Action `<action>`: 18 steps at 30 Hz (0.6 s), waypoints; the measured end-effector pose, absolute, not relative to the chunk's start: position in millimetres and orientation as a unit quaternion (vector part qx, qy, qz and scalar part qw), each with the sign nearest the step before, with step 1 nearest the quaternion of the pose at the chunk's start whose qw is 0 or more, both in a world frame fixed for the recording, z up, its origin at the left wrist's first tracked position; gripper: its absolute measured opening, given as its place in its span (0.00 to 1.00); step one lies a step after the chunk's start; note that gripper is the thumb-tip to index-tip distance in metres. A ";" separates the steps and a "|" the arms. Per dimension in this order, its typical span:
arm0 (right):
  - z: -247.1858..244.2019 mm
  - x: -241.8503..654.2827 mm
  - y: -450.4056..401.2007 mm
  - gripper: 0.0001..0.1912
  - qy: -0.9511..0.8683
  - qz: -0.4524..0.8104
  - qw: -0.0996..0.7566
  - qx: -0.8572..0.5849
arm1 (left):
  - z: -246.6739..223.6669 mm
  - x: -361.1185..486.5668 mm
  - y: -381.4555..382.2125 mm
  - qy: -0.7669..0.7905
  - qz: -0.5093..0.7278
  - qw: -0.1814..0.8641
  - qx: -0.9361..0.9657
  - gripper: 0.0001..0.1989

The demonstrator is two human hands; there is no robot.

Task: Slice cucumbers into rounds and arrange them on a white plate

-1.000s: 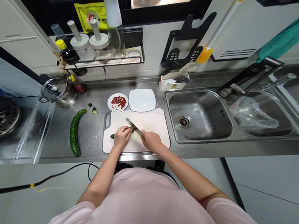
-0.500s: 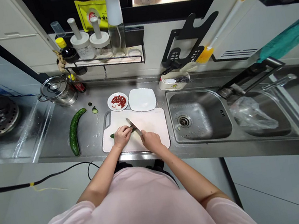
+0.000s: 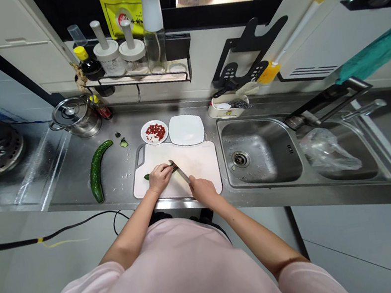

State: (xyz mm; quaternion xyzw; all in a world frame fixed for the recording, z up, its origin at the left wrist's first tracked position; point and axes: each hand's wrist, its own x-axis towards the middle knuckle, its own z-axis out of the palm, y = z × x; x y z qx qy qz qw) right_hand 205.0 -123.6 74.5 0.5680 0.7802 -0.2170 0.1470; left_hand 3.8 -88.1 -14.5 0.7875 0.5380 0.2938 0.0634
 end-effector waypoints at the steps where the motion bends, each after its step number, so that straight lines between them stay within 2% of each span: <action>1: 74.3 205.5 -123.6 0.11 0.782 -0.218 0.146 0.566 | -14.6 3.8 -88.0 0.537 0.293 0.065 0.788 0.11; 18: 79.1 198.5 -114.5 0.10 0.782 -0.229 0.150 0.561 | -16.6 4.3 -86.3 0.541 0.294 0.067 0.785 0.10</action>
